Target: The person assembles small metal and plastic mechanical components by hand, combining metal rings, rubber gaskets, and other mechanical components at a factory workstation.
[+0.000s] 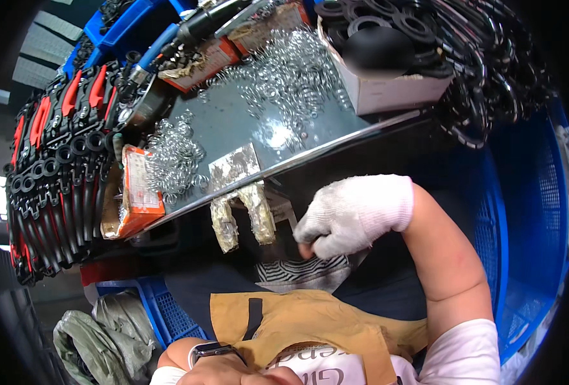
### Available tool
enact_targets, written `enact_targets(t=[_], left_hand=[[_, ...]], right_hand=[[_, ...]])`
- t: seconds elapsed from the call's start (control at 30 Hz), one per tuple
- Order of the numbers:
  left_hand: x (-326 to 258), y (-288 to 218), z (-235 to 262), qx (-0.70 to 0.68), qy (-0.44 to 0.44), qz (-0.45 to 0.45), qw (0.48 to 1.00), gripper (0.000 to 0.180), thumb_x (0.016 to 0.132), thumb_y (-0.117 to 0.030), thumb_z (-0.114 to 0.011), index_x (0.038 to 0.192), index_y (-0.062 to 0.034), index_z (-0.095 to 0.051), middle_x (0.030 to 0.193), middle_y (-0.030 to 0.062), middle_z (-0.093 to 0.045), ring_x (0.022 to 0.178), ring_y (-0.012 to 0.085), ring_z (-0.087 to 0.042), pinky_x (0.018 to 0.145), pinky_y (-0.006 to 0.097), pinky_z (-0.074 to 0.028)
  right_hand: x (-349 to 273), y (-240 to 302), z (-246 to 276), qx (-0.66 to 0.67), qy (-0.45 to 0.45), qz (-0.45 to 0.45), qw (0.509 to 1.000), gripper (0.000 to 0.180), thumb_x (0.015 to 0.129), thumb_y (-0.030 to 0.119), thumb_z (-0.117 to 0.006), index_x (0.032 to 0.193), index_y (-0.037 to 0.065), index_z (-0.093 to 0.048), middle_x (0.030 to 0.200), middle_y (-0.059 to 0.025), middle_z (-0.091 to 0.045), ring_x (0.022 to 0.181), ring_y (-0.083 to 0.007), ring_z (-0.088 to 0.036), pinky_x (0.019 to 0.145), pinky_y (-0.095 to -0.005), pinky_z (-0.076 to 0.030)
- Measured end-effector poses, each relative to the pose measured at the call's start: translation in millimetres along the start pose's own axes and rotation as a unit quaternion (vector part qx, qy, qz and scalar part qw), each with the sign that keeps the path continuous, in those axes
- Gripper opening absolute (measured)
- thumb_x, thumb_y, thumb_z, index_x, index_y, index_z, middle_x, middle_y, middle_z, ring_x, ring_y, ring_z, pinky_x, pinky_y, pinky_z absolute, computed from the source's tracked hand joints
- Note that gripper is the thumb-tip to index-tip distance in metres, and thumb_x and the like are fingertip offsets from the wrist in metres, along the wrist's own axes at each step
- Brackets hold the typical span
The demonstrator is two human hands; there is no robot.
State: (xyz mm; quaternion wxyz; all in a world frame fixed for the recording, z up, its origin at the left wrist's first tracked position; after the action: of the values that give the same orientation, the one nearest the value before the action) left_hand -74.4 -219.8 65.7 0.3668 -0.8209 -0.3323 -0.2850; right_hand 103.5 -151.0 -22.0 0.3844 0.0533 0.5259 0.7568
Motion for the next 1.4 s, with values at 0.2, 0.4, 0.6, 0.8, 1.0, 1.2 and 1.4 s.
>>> enact_targets(t=[0.2,0.4,0.6,0.8,1.0,1.2,1.4], left_hand=[[24,7,25,0.059,0.083,0.022,0.995,0.045,0.099,-0.056,-0.056,0.106,-0.0159,-0.075,0.115,0.0084,-0.07,0.112,0.0382,-0.057,0.091,0.052,-0.037],[-49,-66,90,0.61,-0.282,0.147,0.726,0.028,0.101,-0.033,-0.06,0.101,-0.0051,-0.063,0.097,0.0137,-0.061,0.09,0.0285,-0.058,0.082,0.043,-0.049],[-201,-108,99,0.889,-0.125,0.36,0.254,0.025,0.085,-0.015,-0.069,0.11,-0.0089,-0.07,0.1,0.0124,-0.064,0.097,0.0327,-0.059,0.092,0.046,-0.043],[-163,-103,125,0.869,-0.154,0.411,0.23,0.023,0.078,-0.023,-0.076,0.1,-0.0164,-0.074,0.101,0.003,-0.067,0.095,0.0275,-0.06,0.085,0.045,-0.042],[-144,-104,132,0.86,-0.147,0.405,0.274,0.016,0.077,-0.023,-0.075,0.092,-0.0168,-0.073,0.098,0.0017,-0.068,0.093,0.0266,-0.061,0.082,0.044,-0.041],[-145,-98,131,0.87,-0.129,0.347,0.327,0.018,0.078,-0.021,-0.075,0.095,-0.0167,-0.072,0.101,0.0017,-0.069,0.098,0.0246,-0.062,0.085,0.044,-0.041],[-157,-84,126,0.898,-0.09,0.253,0.349,0.012,0.081,-0.027,-0.071,0.073,-0.0186,-0.066,0.08,-0.006,-0.065,0.081,0.0132,-0.061,0.08,0.037,-0.041]], right_hand=[[82,-206,-62,-0.215,0.08,-0.256,0.939,0.029,0.083,0.022,-0.061,0.101,0.008,-0.079,0.107,-0.0178,-0.074,0.097,-0.0341,-0.071,0.087,-0.0474,-0.055],[75,-332,-41,-0.215,0.015,-0.315,0.924,0.029,0.084,0.023,-0.062,0.103,0.007,-0.077,0.11,-0.0179,-0.073,0.101,-0.0347,-0.069,0.091,-0.0461,-0.054],[173,-347,75,-0.269,-0.096,-0.266,0.921,0.03,0.085,0.024,-0.061,0.104,0.007,-0.076,0.112,-0.0183,-0.072,0.102,-0.0349,-0.069,0.091,-0.046,-0.053],[325,-304,60,-0.26,-0.144,-0.133,0.946,0.03,0.086,0.025,-0.061,0.106,0.008,-0.076,0.114,-0.0187,-0.072,0.102,-0.0351,-0.069,0.092,-0.0459,-0.053],[329,-271,-22,-0.196,-0.185,-0.098,0.958,0.031,0.087,0.026,-0.061,0.107,0.008,-0.076,0.115,-0.0192,-0.071,0.103,-0.0353,-0.068,0.092,-0.0459,-0.053],[221,-242,-54,-0.192,-0.261,-0.137,0.936,0.031,0.089,0.027,-0.06,0.109,0.008,-0.075,0.117,-0.0196,-0.07,0.103,-0.0355,-0.068,0.093,-0.0458,-0.052],[88,-175,-46,-0.211,-0.351,-0.201,0.89,0.032,0.09,0.028,-0.06,0.11,0.009,-0.075,0.118,-0.02,-0.07,0.104,-0.0357,-0.068,0.093,-0.0457,-0.052]])
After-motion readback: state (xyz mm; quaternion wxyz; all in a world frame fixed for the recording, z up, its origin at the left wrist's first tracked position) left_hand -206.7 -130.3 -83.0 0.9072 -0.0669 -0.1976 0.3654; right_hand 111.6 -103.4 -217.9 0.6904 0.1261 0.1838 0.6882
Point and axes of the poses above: each hand's wrist, its own x-axis towards the middle knuckle, its own z-axis out of the back of the hand, y = z × x, the point moved 5 cm from there along x, towards the middle knuckle
